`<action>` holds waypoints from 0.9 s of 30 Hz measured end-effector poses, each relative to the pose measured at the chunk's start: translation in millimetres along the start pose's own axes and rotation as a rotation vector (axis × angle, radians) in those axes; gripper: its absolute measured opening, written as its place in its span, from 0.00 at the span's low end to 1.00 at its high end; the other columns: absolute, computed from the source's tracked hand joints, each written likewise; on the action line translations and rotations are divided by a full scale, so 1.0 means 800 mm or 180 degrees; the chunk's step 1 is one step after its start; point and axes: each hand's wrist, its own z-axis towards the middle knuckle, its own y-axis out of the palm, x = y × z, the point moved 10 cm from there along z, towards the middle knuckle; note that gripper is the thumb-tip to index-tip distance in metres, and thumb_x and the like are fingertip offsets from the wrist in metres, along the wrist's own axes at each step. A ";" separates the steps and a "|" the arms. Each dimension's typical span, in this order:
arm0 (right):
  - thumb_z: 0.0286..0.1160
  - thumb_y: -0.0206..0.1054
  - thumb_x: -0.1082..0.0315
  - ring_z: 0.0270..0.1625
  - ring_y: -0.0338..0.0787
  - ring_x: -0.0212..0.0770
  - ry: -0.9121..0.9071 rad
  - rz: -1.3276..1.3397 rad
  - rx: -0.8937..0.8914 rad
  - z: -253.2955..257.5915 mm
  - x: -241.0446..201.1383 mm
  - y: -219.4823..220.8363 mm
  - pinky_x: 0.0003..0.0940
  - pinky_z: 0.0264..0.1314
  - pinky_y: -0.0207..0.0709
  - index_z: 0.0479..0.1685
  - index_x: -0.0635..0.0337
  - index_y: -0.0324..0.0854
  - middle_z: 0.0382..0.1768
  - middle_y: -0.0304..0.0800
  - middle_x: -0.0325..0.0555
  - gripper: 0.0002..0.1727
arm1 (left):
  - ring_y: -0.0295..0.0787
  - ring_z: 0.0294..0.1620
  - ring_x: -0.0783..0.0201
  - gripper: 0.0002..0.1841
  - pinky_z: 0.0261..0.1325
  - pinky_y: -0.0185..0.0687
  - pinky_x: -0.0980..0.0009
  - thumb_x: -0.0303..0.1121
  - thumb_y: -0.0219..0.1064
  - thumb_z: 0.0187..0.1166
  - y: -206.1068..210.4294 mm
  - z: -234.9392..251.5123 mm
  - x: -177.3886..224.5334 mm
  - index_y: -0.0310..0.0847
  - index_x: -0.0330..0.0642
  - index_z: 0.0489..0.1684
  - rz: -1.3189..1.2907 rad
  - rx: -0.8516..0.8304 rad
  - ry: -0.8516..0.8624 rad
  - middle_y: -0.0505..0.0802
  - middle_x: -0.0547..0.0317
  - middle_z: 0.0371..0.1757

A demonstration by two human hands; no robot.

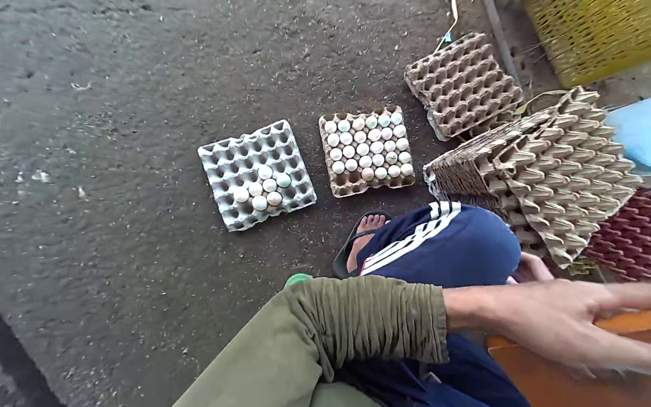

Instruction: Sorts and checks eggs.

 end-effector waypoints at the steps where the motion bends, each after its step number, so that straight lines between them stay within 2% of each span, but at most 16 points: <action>1: 0.73 0.63 0.81 0.51 0.87 0.40 0.0641 0.0037 -0.0228 0.022 -0.025 0.031 0.33 0.62 0.80 0.62 0.85 0.73 0.52 0.87 0.65 0.20 | 0.90 0.49 0.53 0.31 0.47 0.88 0.60 0.21 0.63 0.80 0.000 -0.004 0.003 0.62 0.29 0.86 0.0099 0.0010 -0.0016 0.86 0.35 0.68; 3: 0.89 0.52 0.76 0.54 0.85 0.33 0.1575 -0.0241 -0.0706 0.071 -0.041 0.097 0.25 0.63 0.76 0.63 0.76 0.76 0.54 0.87 0.57 0.15 | 0.89 0.62 0.50 0.30 0.65 0.83 0.54 0.21 0.63 0.79 -0.002 -0.015 0.010 0.65 0.28 0.84 0.0351 0.0030 0.0061 0.88 0.35 0.67; 4: 0.90 0.51 0.77 0.57 0.84 0.37 0.1799 -0.0308 -0.0984 0.097 -0.041 0.134 0.28 0.66 0.73 0.65 0.78 0.77 0.60 0.86 0.62 0.16 | 0.88 0.64 0.49 0.30 0.68 0.81 0.52 0.22 0.63 0.78 -0.005 -0.019 0.010 0.67 0.28 0.83 0.0462 0.0074 0.0112 0.89 0.36 0.65; 5: 0.88 0.53 0.80 0.59 0.83 0.39 0.1692 -0.0356 -0.1201 0.121 -0.038 0.172 0.29 0.68 0.72 0.66 0.80 0.76 0.63 0.84 0.64 0.15 | 0.88 0.64 0.49 0.29 0.68 0.80 0.52 0.22 0.64 0.78 -0.008 -0.023 0.010 0.68 0.29 0.82 0.0549 0.0140 0.0152 0.89 0.36 0.65; 6: 0.84 0.58 0.80 0.63 0.82 0.42 0.1306 -0.0370 -0.1378 0.144 -0.032 0.212 0.31 0.72 0.72 0.68 0.80 0.74 0.67 0.81 0.66 0.18 | 0.88 0.64 0.49 0.29 0.69 0.81 0.52 0.22 0.63 0.78 -0.013 -0.027 0.009 0.68 0.30 0.82 0.0610 0.0201 0.0170 0.89 0.38 0.65; 7: 0.77 0.67 0.77 0.67 0.85 0.46 0.0643 -0.0343 -0.1296 0.166 -0.019 0.251 0.36 0.74 0.76 0.70 0.77 0.74 0.68 0.81 0.67 0.23 | 0.89 0.63 0.50 0.30 0.68 0.82 0.52 0.23 0.63 0.77 -0.017 -0.029 0.007 0.68 0.30 0.83 0.0647 0.0279 0.0183 0.90 0.38 0.65; 8: 0.64 0.75 0.73 0.62 0.88 0.54 -0.0250 -0.0086 -0.0812 0.184 -0.002 0.288 0.43 0.67 0.83 0.65 0.78 0.77 0.62 0.84 0.72 0.28 | 0.90 0.62 0.51 0.30 0.66 0.83 0.52 0.23 0.62 0.76 -0.021 -0.031 0.005 0.69 0.30 0.82 0.0666 0.0368 0.0180 0.90 0.39 0.64; 9: 0.61 0.79 0.69 0.63 0.88 0.57 -0.0725 0.0086 -0.0677 0.198 0.005 0.322 0.48 0.67 0.84 0.66 0.74 0.78 0.63 0.83 0.71 0.31 | 0.91 0.61 0.51 0.29 0.65 0.84 0.54 0.23 0.62 0.76 -0.024 -0.031 0.006 0.69 0.30 0.82 0.0668 0.0454 0.0170 0.90 0.39 0.64; 13: 0.66 0.79 0.65 0.69 0.84 0.62 -0.1479 -0.0306 -0.0821 0.234 -0.027 0.404 0.58 0.72 0.77 0.63 0.63 0.86 0.63 0.87 0.63 0.24 | 0.89 0.65 0.49 0.28 0.70 0.82 0.57 0.21 0.60 0.75 -0.035 -0.025 0.013 0.70 0.25 0.80 0.0640 0.0734 0.0153 0.89 0.35 0.66; 16: 0.68 0.78 0.64 0.74 0.79 0.64 -0.1588 -0.0846 -0.1059 0.239 -0.033 0.432 0.66 0.73 0.70 0.63 0.54 0.88 0.64 0.89 0.56 0.21 | 0.87 0.68 0.46 0.29 0.74 0.79 0.57 0.21 0.60 0.75 -0.039 -0.017 0.010 0.69 0.22 0.80 0.0543 0.0812 0.0118 0.87 0.31 0.68; 18: 0.69 0.77 0.65 0.76 0.78 0.64 -0.1728 -0.1037 -0.1180 0.236 -0.030 0.445 0.70 0.72 0.66 0.62 0.51 0.90 0.65 0.90 0.51 0.20 | 0.88 0.66 0.47 0.29 0.72 0.80 0.58 0.22 0.61 0.74 -0.040 -0.009 0.008 0.70 0.22 0.78 0.0508 0.0866 0.0141 0.88 0.31 0.65; 21: 0.74 0.72 0.68 0.77 0.77 0.63 -0.1803 -0.1257 -0.1308 0.231 -0.026 0.458 0.70 0.71 0.64 0.64 0.49 0.90 0.67 0.90 0.49 0.19 | 0.91 0.61 0.54 0.29 0.68 0.82 0.65 0.21 0.62 0.69 -0.046 0.001 0.015 0.75 0.22 0.74 0.0523 0.1047 0.0299 0.91 0.34 0.61; 23: 0.76 0.69 0.68 0.80 0.76 0.63 -0.1747 -0.1220 -0.1278 0.225 -0.032 0.454 0.73 0.74 0.63 0.67 0.49 0.88 0.71 0.88 0.48 0.19 | 0.89 0.65 0.52 0.29 0.72 0.82 0.61 0.18 0.63 0.70 -0.046 0.005 0.013 0.71 0.19 0.76 0.0497 0.0982 0.0161 0.88 0.31 0.65; 25: 0.72 0.73 0.68 0.79 0.78 0.59 -0.1714 -0.1169 -0.0987 0.216 -0.040 0.427 0.72 0.73 0.67 0.65 0.49 0.89 0.71 0.88 0.46 0.20 | 0.88 0.64 0.61 0.30 0.71 0.83 0.66 0.17 0.64 0.71 -0.045 0.004 0.011 0.68 0.18 0.78 0.0430 0.1023 0.0003 0.88 0.36 0.65; 26: 0.73 0.73 0.68 0.81 0.76 0.56 -0.1374 -0.1323 -0.1163 0.212 -0.048 0.406 0.68 0.77 0.66 0.68 0.48 0.88 0.74 0.86 0.44 0.22 | 0.88 0.62 0.67 0.30 0.69 0.84 0.69 0.18 0.65 0.74 -0.045 0.000 0.008 0.66 0.21 0.79 0.0373 0.1094 -0.0063 0.89 0.44 0.64; 27: 0.80 0.69 0.69 0.89 0.66 0.52 -0.0597 -0.1595 -0.1874 0.211 -0.061 0.381 0.63 0.86 0.55 0.79 0.49 0.80 0.84 0.75 0.43 0.26 | 0.89 0.61 0.70 0.29 0.67 0.87 0.70 0.21 0.65 0.77 -0.047 -0.003 0.004 0.65 0.28 0.81 0.0286 0.1169 -0.0130 0.90 0.53 0.64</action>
